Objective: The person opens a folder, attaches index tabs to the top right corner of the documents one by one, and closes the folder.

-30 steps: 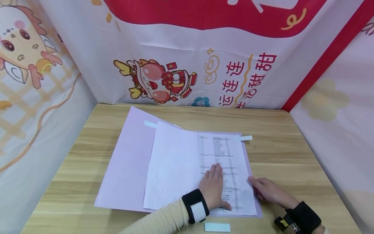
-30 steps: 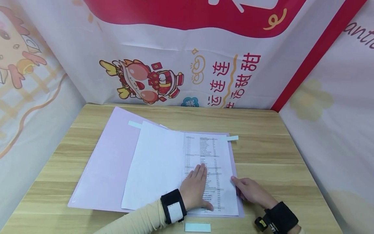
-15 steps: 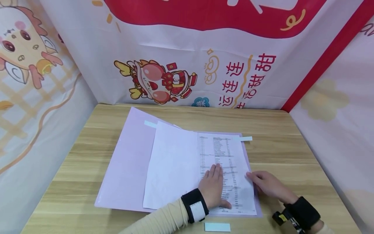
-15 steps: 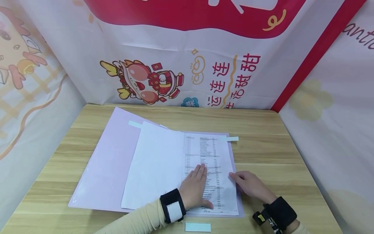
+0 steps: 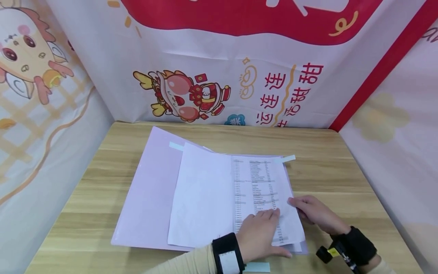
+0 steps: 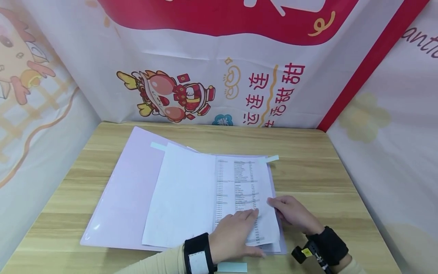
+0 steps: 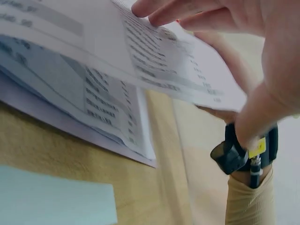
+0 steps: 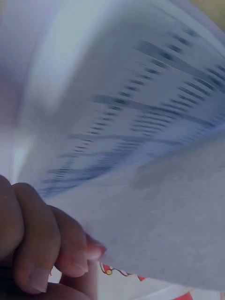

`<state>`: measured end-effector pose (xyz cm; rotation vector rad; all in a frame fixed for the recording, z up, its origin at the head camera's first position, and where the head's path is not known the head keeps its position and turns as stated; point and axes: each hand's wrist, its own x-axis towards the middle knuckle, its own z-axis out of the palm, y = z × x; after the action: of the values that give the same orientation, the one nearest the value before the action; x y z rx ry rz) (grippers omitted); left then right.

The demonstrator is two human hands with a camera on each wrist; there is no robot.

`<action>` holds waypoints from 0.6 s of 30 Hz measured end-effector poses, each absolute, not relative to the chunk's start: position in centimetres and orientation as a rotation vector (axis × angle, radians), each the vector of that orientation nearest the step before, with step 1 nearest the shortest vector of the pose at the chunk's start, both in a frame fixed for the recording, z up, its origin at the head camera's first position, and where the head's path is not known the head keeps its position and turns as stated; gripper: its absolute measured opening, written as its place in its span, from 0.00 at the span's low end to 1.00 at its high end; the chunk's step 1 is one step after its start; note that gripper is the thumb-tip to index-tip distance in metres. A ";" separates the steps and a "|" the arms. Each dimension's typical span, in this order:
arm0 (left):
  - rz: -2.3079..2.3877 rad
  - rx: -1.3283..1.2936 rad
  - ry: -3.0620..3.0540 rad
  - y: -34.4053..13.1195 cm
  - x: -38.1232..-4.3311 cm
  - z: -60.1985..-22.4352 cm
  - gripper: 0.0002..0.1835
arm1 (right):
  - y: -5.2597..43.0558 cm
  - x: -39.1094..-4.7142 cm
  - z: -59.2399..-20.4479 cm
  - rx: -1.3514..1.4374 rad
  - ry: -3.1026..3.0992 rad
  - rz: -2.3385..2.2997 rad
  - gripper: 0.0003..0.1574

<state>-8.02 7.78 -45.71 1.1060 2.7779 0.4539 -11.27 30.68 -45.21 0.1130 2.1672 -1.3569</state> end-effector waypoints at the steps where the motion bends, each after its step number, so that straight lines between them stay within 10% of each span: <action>1: 0.477 1.107 2.783 7.8 -7.9 -45.6 0.53 | 30.6 -11.2 -45.1 0.105 2.143 -1.393 0.30; 18: 1.068 0.988 2.604 6.3 -9.1 -44.6 0.18 | 29.3 -11.5 -44.7 0.118 2.023 -1.636 0.37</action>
<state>-9.11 6.30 -44.61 0.9884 2.6044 1.0678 -11.52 29.27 -44.71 0.1183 2.0234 -1.6365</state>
